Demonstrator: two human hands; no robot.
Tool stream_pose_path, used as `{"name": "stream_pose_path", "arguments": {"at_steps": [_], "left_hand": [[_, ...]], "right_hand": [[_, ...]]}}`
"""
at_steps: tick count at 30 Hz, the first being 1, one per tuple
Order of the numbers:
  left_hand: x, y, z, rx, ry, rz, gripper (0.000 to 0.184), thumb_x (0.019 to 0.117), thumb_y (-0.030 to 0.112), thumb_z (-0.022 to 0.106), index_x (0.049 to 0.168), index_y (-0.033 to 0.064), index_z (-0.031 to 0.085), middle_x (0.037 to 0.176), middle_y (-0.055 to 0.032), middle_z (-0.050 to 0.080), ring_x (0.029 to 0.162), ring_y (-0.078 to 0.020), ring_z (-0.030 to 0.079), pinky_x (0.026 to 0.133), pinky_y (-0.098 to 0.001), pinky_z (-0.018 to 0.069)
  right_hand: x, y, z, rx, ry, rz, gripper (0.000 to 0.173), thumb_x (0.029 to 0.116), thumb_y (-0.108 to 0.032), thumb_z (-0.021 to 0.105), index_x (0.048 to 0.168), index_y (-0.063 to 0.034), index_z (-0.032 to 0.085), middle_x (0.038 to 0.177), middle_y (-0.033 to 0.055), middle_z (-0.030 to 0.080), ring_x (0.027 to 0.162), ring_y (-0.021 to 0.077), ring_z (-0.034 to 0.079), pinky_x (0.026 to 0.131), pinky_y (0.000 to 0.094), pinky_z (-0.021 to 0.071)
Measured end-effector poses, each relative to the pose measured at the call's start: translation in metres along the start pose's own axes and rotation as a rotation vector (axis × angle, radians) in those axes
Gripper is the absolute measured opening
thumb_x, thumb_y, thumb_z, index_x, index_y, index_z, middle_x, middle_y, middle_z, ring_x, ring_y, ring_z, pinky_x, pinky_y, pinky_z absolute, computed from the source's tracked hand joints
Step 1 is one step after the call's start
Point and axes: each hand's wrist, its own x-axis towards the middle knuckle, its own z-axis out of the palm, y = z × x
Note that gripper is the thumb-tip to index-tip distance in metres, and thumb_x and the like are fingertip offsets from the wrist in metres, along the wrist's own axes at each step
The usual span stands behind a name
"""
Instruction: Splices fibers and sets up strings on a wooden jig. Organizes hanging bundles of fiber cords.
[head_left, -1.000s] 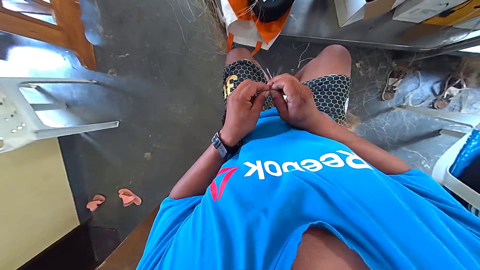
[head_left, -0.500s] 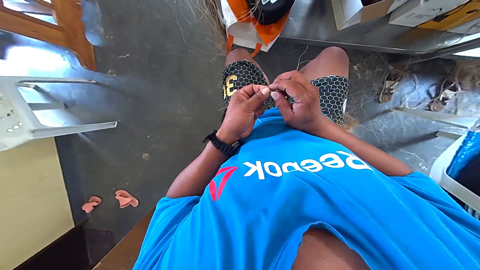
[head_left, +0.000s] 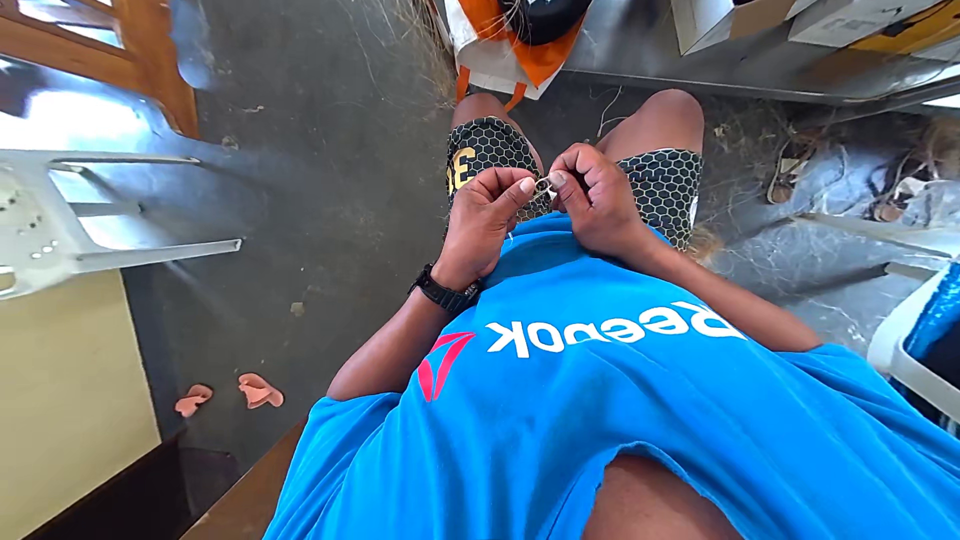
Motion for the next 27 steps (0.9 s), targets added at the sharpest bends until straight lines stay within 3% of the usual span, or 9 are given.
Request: {"name": "stream_pose_path", "arguments": {"at_steps": [3, 10, 17, 23, 27], "left_hand": [[0.000, 0.000, -0.004, 0.065, 0.008, -0.004, 0.011, 0.0992, 0.005, 0.064, 0.110, 0.0028, 0.068, 0.087, -0.0019, 0.066, 0.057, -0.0037, 0.047, 0.050, -0.0176, 0.0382], [-0.004, -0.002, -0.006, 0.108, 0.032, 0.014, 0.003, 0.0966, 0.005, 0.069, 0.098, 0.0037, 0.070, 0.079, -0.0011, 0.065, 0.055, -0.0034, 0.046, 0.049, -0.0179, 0.0380], [-0.006, -0.002, -0.013, 0.187, -0.005, -0.014, 0.001, 0.0961, 0.004, 0.069, 0.095, 0.0040, 0.069, 0.076, 0.0002, 0.064, 0.054, -0.0030, 0.046, 0.050, -0.0183, 0.0384], [-0.010, -0.003, -0.022, 0.254, -0.016, 0.019, 0.002, 0.0950, 0.003, 0.069, 0.094, 0.0048, 0.069, 0.078, 0.0006, 0.066, 0.058, -0.0031, 0.052, 0.054, -0.0185, 0.0439], [-0.013, -0.001, -0.026, 0.278, -0.046, 0.031, 0.003, 0.0954, 0.003, 0.068, 0.093, 0.0045, 0.069, 0.075, 0.0011, 0.065, 0.056, -0.0029, 0.050, 0.052, -0.0185, 0.0427]], "right_hand": [[0.000, 0.000, 0.000, 0.041, 0.017, 0.046, 0.018, 0.1065, -0.015, 0.047, 0.105, -0.0020, 0.060, 0.085, 0.0042, 0.059, 0.069, 0.0081, 0.059, 0.063, 0.0244, 0.0541], [-0.001, 0.003, 0.002, 0.103, 0.063, 0.052, 0.016, 0.1068, -0.011, 0.044, 0.104, -0.0015, 0.056, 0.076, 0.0016, 0.057, 0.062, 0.0085, 0.059, 0.059, 0.0262, 0.0562], [-0.002, 0.006, 0.006, 0.077, 0.088, 0.066, 0.016, 0.1067, -0.011, 0.045, 0.102, -0.0019, 0.057, 0.076, 0.0019, 0.058, 0.063, 0.0085, 0.061, 0.060, 0.0260, 0.0575], [0.000, 0.008, 0.004, -0.125, 0.110, 0.002, 0.018, 0.1057, -0.012, 0.047, 0.101, 0.0000, 0.060, 0.087, 0.0085, 0.059, 0.072, 0.0121, 0.061, 0.065, 0.0268, 0.0550], [-0.001, 0.008, 0.007, -0.187, 0.112, -0.041, 0.018, 0.1049, -0.011, 0.048, 0.097, -0.0001, 0.060, 0.090, 0.0100, 0.059, 0.073, 0.0132, 0.060, 0.065, 0.0271, 0.0535]]}}
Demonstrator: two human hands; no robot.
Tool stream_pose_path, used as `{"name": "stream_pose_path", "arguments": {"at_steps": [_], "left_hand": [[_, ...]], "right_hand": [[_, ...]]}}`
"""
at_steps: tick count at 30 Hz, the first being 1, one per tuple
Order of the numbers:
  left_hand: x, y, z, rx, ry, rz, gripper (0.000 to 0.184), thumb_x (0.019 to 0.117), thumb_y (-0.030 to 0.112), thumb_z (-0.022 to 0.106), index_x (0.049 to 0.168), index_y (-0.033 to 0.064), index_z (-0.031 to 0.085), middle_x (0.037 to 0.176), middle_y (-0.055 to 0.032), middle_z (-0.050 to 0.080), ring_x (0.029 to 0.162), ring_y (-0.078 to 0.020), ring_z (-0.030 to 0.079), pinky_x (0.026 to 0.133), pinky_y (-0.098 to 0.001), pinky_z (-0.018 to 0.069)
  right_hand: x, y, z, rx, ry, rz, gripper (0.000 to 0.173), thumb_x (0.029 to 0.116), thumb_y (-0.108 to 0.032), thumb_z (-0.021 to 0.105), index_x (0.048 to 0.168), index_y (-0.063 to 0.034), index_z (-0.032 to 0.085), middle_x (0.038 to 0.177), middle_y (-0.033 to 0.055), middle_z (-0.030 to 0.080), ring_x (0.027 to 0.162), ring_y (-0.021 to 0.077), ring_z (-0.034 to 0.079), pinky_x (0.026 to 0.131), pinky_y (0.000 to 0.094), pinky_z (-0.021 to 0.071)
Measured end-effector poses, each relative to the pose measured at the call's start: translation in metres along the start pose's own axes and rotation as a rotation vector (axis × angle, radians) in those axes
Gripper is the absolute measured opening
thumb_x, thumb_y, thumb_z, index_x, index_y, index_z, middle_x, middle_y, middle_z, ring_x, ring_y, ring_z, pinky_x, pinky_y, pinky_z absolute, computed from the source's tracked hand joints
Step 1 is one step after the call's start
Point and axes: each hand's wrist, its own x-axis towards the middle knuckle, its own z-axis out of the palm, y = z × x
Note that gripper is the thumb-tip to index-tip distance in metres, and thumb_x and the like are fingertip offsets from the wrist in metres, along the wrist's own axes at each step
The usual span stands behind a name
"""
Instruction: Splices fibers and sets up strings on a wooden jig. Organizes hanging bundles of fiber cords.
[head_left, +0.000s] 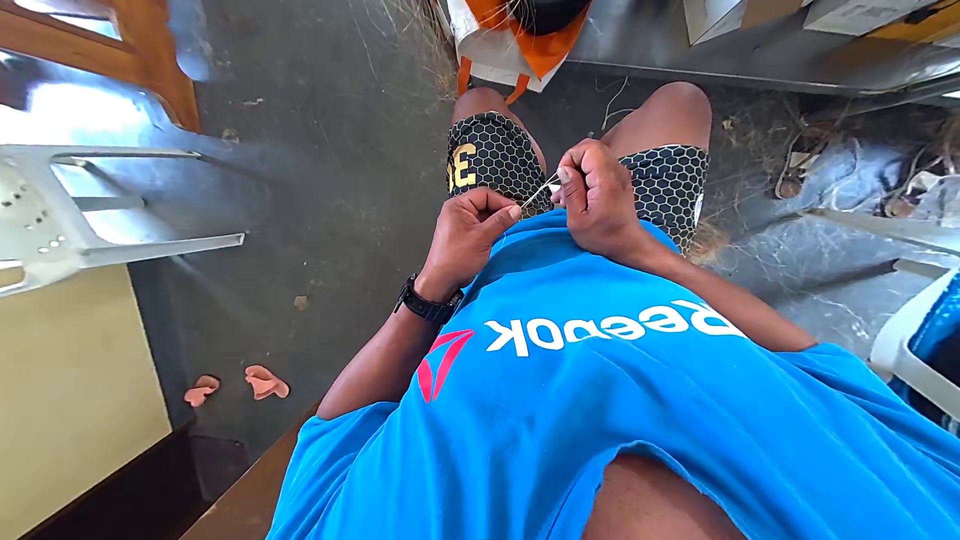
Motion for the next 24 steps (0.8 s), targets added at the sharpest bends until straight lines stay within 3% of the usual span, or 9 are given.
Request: {"name": "stream_pose_path", "arguments": {"at_steps": [4, 9, 11, 15, 17, 19, 21, 22, 24], "left_hand": [[-0.002, -0.002, -0.003, -0.049, -0.007, -0.035, 0.003, 0.0964, 0.004, 0.067, 0.094, 0.0055, 0.068, 0.074, 0.0011, 0.064, 0.054, -0.0024, 0.047, 0.050, -0.0176, 0.0393], [-0.001, -0.004, -0.003, -0.247, 0.025, -0.101, 0.006, 0.0994, 0.005, 0.063, 0.094, 0.0072, 0.065, 0.072, 0.0014, 0.059, 0.051, -0.0024, 0.041, 0.046, -0.0171, 0.0343], [0.000, -0.005, -0.001, -0.278, 0.038, -0.091, 0.007, 0.0995, 0.005, 0.063, 0.094, 0.0068, 0.066, 0.073, 0.0011, 0.059, 0.051, -0.0025, 0.042, 0.046, -0.0170, 0.0346], [0.001, -0.007, 0.001, -0.261, 0.022, -0.054, 0.004, 0.0995, 0.004, 0.063, 0.097, 0.0063, 0.065, 0.075, 0.0011, 0.060, 0.053, -0.0028, 0.044, 0.048, -0.0175, 0.0367], [-0.005, 0.008, 0.005, -0.123, 0.025, -0.054, 0.005, 0.1005, 0.004, 0.061, 0.104, 0.0049, 0.065, 0.082, 0.0004, 0.063, 0.062, -0.0039, 0.052, 0.057, -0.0181, 0.0448], [-0.015, 0.031, 0.010, 0.120, 0.030, -0.054, 0.017, 0.1025, 0.008, 0.059, 0.118, 0.0051, 0.064, 0.104, -0.0001, 0.065, 0.087, -0.0039, 0.061, 0.079, -0.0202, 0.0526], [0.000, 0.008, 0.004, 0.250, 0.042, 0.133, 0.029, 0.0998, 0.018, 0.065, 0.125, 0.0040, 0.068, 0.124, -0.0062, 0.067, 0.112, -0.0124, 0.063, 0.097, -0.0314, 0.0532], [0.008, -0.001, 0.002, 0.288, 0.045, 0.200, 0.030, 0.0984, 0.022, 0.067, 0.123, 0.0051, 0.071, 0.125, -0.0071, 0.068, 0.117, -0.0153, 0.063, 0.101, -0.0357, 0.0525], [0.015, -0.001, 0.005, 0.292, 0.059, 0.234, 0.021, 0.0957, 0.017, 0.072, 0.113, 0.0069, 0.075, 0.113, -0.0041, 0.073, 0.111, -0.0135, 0.067, 0.100, -0.0363, 0.0552]], "right_hand": [[0.000, 0.000, 0.000, 0.085, -0.032, 0.037, 0.018, 0.1055, -0.011, 0.047, 0.100, -0.0004, 0.060, 0.089, 0.0084, 0.060, 0.072, 0.0116, 0.062, 0.066, 0.0269, 0.0562], [0.005, -0.004, -0.008, 0.447, -0.119, 0.198, 0.032, 0.1103, -0.021, 0.043, 0.129, 0.0032, 0.051, 0.101, 0.0086, 0.065, 0.075, 0.0156, 0.070, 0.070, 0.0348, 0.0648], [0.005, -0.006, -0.007, 0.523, -0.141, 0.221, 0.031, 0.1086, -0.022, 0.048, 0.128, 0.0026, 0.053, 0.099, 0.0086, 0.066, 0.076, 0.0171, 0.070, 0.070, 0.0364, 0.0647], [0.006, -0.008, -0.003, 0.521, -0.119, 0.171, 0.015, 0.1049, -0.011, 0.054, 0.111, 0.0005, 0.062, 0.085, 0.0047, 0.069, 0.070, 0.0135, 0.068, 0.066, 0.0311, 0.0622], [0.007, -0.010, -0.003, 0.494, -0.110, 0.157, 0.013, 0.1047, -0.008, 0.053, 0.106, -0.0002, 0.063, 0.082, 0.0034, 0.068, 0.069, 0.0119, 0.068, 0.065, 0.0290, 0.0611], [0.007, -0.013, -0.003, 0.453, -0.115, 0.151, 0.013, 0.1042, -0.009, 0.053, 0.105, -0.0013, 0.064, 0.082, 0.0017, 0.067, 0.068, 0.0097, 0.066, 0.064, 0.0267, 0.0598], [0.006, -0.013, -0.003, 0.402, -0.125, 0.137, 0.014, 0.1040, -0.010, 0.054, 0.104, -0.0015, 0.065, 0.082, 0.0019, 0.067, 0.068, 0.0087, 0.065, 0.064, 0.0256, 0.0585], [0.005, -0.014, -0.002, 0.371, -0.126, 0.125, 0.013, 0.1036, -0.010, 0.055, 0.103, -0.0018, 0.066, 0.082, 0.0018, 0.067, 0.068, 0.0077, 0.065, 0.063, 0.0245, 0.0576], [0.004, -0.014, -0.001, 0.327, -0.129, 0.093, 0.013, 0.1030, -0.010, 0.057, 0.102, -0.0022, 0.067, 0.083, 0.0018, 0.067, 0.069, 0.0065, 0.064, 0.063, 0.0232, 0.0572]]}}
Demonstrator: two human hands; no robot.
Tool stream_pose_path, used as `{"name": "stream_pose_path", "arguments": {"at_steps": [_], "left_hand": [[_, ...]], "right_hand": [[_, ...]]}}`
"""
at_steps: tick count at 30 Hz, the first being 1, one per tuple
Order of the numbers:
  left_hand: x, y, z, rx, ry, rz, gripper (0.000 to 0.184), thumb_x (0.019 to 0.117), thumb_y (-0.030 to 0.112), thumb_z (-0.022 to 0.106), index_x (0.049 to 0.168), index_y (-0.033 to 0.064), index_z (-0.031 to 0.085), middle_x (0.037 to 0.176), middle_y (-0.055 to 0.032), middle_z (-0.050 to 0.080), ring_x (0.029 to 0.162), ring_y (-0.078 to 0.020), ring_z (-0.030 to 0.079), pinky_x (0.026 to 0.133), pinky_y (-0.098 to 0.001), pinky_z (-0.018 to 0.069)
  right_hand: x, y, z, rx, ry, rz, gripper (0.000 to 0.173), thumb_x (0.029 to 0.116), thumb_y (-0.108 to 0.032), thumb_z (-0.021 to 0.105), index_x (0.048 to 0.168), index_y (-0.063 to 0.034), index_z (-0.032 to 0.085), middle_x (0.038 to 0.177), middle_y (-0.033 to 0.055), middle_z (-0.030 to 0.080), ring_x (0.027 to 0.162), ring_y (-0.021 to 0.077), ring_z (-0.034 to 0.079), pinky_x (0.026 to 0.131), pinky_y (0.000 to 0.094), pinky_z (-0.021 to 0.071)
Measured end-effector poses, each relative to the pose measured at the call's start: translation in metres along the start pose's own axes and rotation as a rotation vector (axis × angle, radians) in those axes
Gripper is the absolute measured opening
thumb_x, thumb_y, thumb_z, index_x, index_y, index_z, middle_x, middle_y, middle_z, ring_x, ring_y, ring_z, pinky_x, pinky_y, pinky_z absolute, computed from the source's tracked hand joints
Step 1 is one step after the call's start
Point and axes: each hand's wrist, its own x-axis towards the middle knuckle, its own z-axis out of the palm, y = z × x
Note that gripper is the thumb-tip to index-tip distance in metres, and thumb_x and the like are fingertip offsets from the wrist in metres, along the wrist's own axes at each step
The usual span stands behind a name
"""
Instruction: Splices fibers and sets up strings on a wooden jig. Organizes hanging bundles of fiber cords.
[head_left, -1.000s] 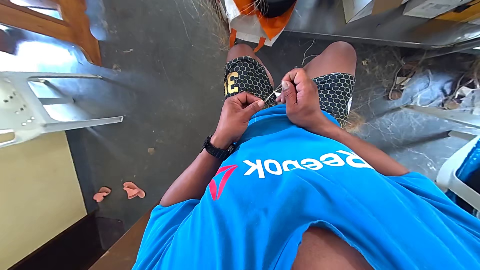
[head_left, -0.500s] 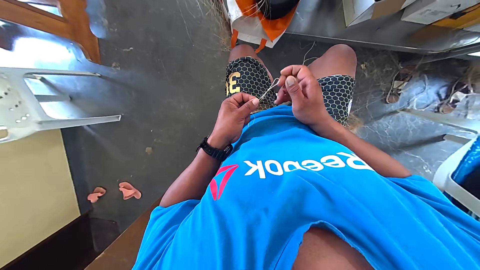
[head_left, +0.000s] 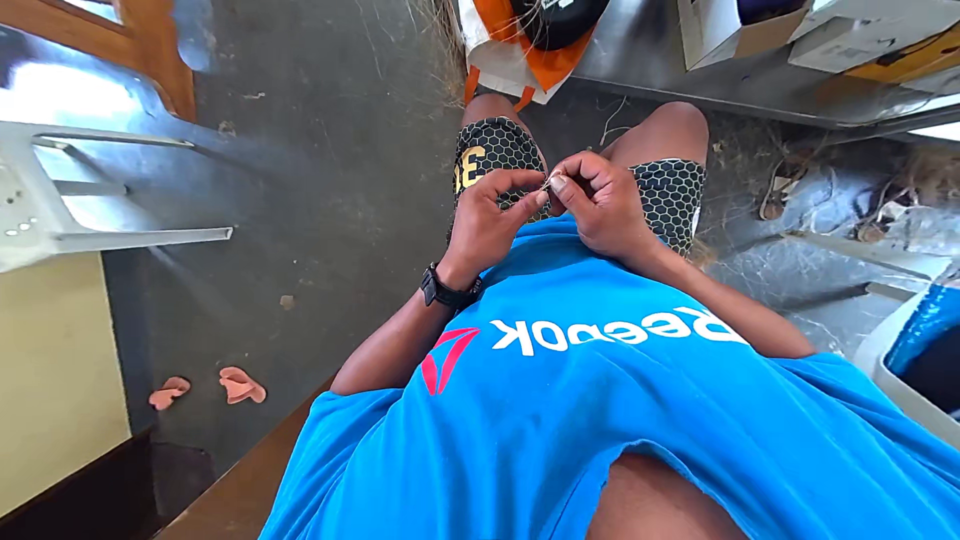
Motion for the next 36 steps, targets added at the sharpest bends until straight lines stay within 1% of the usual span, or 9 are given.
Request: {"name": "stream_pose_path", "arguments": {"at_steps": [5, 12, 17, 21, 25, 28, 31, 34, 36], "left_hand": [[0.005, 0.009, 0.004, -0.135, 0.066, -0.022, 0.007, 0.0954, 0.008, 0.071, 0.099, 0.0042, 0.075, 0.089, -0.0022, 0.073, 0.080, -0.0094, 0.069, 0.076, -0.0279, 0.0587], [-0.005, 0.011, 0.001, -0.045, -0.031, -0.021, 0.007, 0.0967, 0.011, 0.069, 0.097, 0.0054, 0.073, 0.089, -0.0037, 0.071, 0.078, -0.0122, 0.067, 0.072, -0.0326, 0.0584], [0.013, 0.009, -0.011, 0.060, -0.138, -0.099, 0.009, 0.0947, 0.014, 0.072, 0.095, 0.0069, 0.076, 0.091, 0.0003, 0.074, 0.087, -0.0069, 0.069, 0.085, -0.0310, 0.0578], [0.038, 0.038, -0.050, 0.184, -0.030, -0.100, 0.012, 0.0980, 0.016, 0.070, 0.103, 0.0066, 0.075, 0.089, -0.0022, 0.071, 0.076, -0.0089, 0.064, 0.073, -0.0321, 0.0561], [0.098, 0.091, -0.112, 0.337, 0.221, 0.090, 0.019, 0.1001, 0.018, 0.067, 0.113, 0.0052, 0.075, 0.100, -0.0052, 0.075, 0.087, -0.0118, 0.070, 0.083, -0.0358, 0.0587], [0.156, 0.145, -0.146, 0.386, 0.280, 0.213, 0.026, 0.0990, 0.018, 0.068, 0.120, 0.0037, 0.072, 0.105, -0.0069, 0.074, 0.090, -0.0133, 0.070, 0.087, -0.0356, 0.0588], [0.213, 0.196, -0.167, 0.417, 0.254, 0.310, 0.038, 0.0976, 0.016, 0.067, 0.132, -0.0001, 0.063, 0.101, -0.0084, 0.070, 0.087, -0.0151, 0.070, 0.084, -0.0361, 0.0599], [0.265, 0.228, -0.173, 0.430, 0.260, 0.379, 0.033, 0.0954, 0.014, 0.068, 0.124, -0.0002, 0.064, 0.097, -0.0068, 0.072, 0.083, -0.0142, 0.070, 0.079, -0.0344, 0.0600], [0.290, 0.238, -0.172, 0.443, 0.276, 0.392, 0.025, 0.0951, 0.015, 0.069, 0.117, 0.0027, 0.068, 0.098, -0.0049, 0.073, 0.082, -0.0126, 0.070, 0.077, -0.0325, 0.0596]], "right_hand": [[0.001, -0.003, 0.000, -0.061, -0.035, -0.015, 0.012, 0.1013, -0.011, 0.056, 0.099, -0.0037, 0.066, 0.079, 0.0008, 0.063, 0.066, 0.0048, 0.060, 0.060, 0.0211, 0.0521], [-0.002, -0.004, 0.000, -0.127, -0.028, -0.015, 0.011, 0.1009, -0.015, 0.058, 0.104, -0.0069, 0.066, 0.089, 0.0035, 0.064, 0.069, 0.0099, 0.061, 0.059, 0.0267, 0.0549], [0.005, 0.012, 0.003, -0.019, -0.085, 0.048, 0.020, 0.1062, -0.022, 0.050, 0.105, -0.0074, 0.064, 0.079, 0.0009, 0.065, 0.068, 0.0099, 0.063, 0.064, 0.0296, 0.0567], [0.020, 0.028, -0.002, 0.190, -0.116, 0.189, 0.028, 0.1069, -0.021, 0.049, 0.124, 0.0006, 0.055, 0.087, 0.0068, 0.065, 0.068, 0.0154, 0.066, 0.066, 0.0339, 0.0606], [0.020, 0.092, -0.011, -0.025, -0.144, 0.427, 0.039, 0.1056, -0.026, 0.052, 0.136, -0.0027, 0.052, 0.094, 0.0099, 0.065, 0.071, 0.0181, 0.065, 0.068, 0.0376, 0.0586], [0.014, 0.145, -0.019, -0.320, -0.262, 0.574, 0.043, 0.1054, -0.029, 0.055, 0.140, -0.0033, 0.054, 0.114, 0.0200, 0.068, 0.099, 0.0327, 0.069, 0.092, 0.0545, 0.0555], [0.022, 0.151, -0.016, -0.322, -0.269, 0.528, 0.041, 0.1058, -0.032, 0.055, 0.138, -0.0064, 0.057, 0.115, 0.0166, 0.069, 0.098, 0.0285, 0.070, 0.091, 0.0507, 0.0568], [0.024, 0.159, -0.019, -0.307, -0.261, 0.570, 0.040, 0.1056, -0.031, 0.056, 0.137, -0.0059, 0.058, 0.118, 0.0178, 0.069, 0.105, 0.0299, 0.069, 0.096, 0.0517, 0.0543], [0.023, 0.159, -0.021, -0.263, -0.221, 0.580, 0.037, 0.1056, -0.030, 0.056, 0.134, -0.0066, 0.059, 0.111, 0.0154, 0.069, 0.095, 0.0265, 0.070, 0.089, 0.0483, 0.0572]]}}
